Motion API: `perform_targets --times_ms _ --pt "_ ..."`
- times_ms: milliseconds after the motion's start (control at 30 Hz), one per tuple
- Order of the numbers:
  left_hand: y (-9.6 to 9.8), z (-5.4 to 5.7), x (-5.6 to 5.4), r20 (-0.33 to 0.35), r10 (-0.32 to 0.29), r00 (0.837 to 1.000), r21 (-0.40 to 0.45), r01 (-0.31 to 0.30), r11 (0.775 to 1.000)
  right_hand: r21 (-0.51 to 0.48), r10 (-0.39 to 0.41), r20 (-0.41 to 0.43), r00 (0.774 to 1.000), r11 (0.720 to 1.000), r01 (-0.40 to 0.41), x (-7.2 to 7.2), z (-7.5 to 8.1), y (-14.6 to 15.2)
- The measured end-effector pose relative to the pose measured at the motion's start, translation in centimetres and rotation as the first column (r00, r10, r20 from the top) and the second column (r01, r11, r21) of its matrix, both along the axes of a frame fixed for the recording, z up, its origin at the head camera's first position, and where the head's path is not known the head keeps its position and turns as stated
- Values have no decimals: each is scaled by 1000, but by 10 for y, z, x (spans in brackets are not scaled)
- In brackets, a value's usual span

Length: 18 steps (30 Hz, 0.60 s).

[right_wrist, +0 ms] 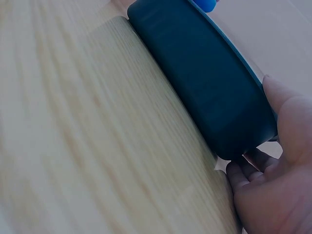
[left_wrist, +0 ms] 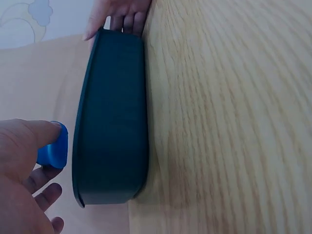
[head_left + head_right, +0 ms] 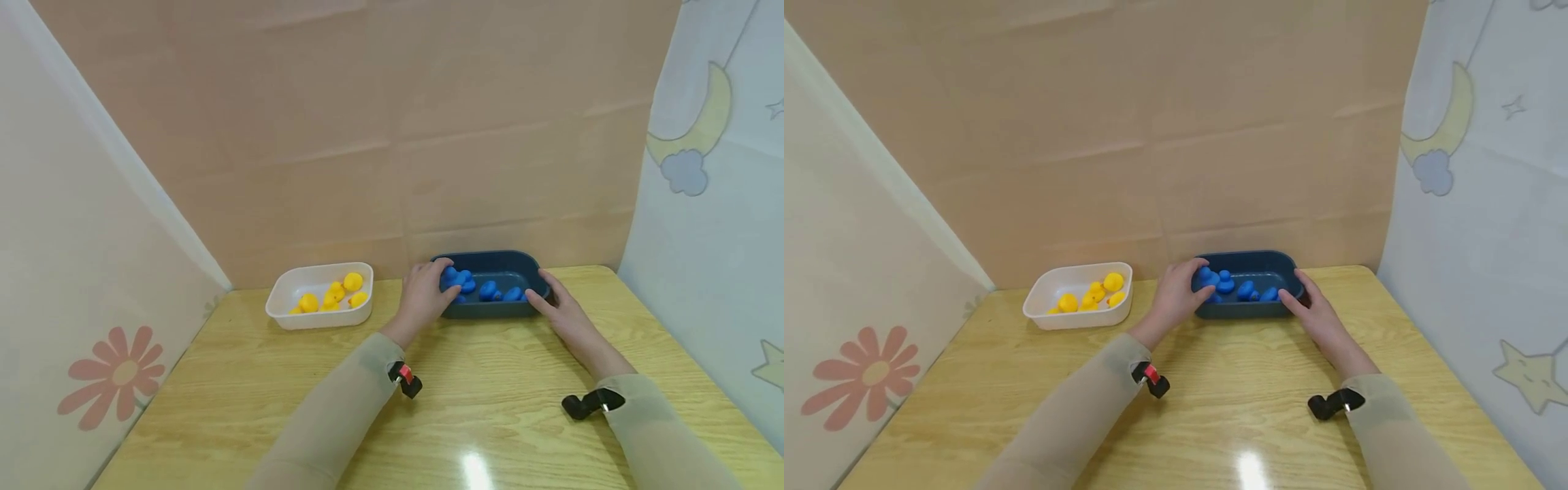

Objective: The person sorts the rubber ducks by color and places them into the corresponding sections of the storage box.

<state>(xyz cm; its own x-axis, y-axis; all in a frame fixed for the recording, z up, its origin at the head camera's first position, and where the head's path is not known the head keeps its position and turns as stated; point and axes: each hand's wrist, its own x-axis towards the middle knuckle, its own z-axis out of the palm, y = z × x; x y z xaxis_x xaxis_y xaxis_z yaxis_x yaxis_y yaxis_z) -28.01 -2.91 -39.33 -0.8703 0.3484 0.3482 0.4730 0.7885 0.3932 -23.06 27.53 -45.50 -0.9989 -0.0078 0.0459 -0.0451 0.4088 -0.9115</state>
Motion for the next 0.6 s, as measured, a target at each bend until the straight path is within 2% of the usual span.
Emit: perform_targets --times_ms 233,600 --pt "6 -9 -10 16 45 999 -35 -44 998 -13 -3 8 1000 1000 3 -1 -3 0" --pt "6 -19 -19 -5 120 993 -122 -120 985 -9 -2 -2 1000 1000 2 -2 -5 -2"
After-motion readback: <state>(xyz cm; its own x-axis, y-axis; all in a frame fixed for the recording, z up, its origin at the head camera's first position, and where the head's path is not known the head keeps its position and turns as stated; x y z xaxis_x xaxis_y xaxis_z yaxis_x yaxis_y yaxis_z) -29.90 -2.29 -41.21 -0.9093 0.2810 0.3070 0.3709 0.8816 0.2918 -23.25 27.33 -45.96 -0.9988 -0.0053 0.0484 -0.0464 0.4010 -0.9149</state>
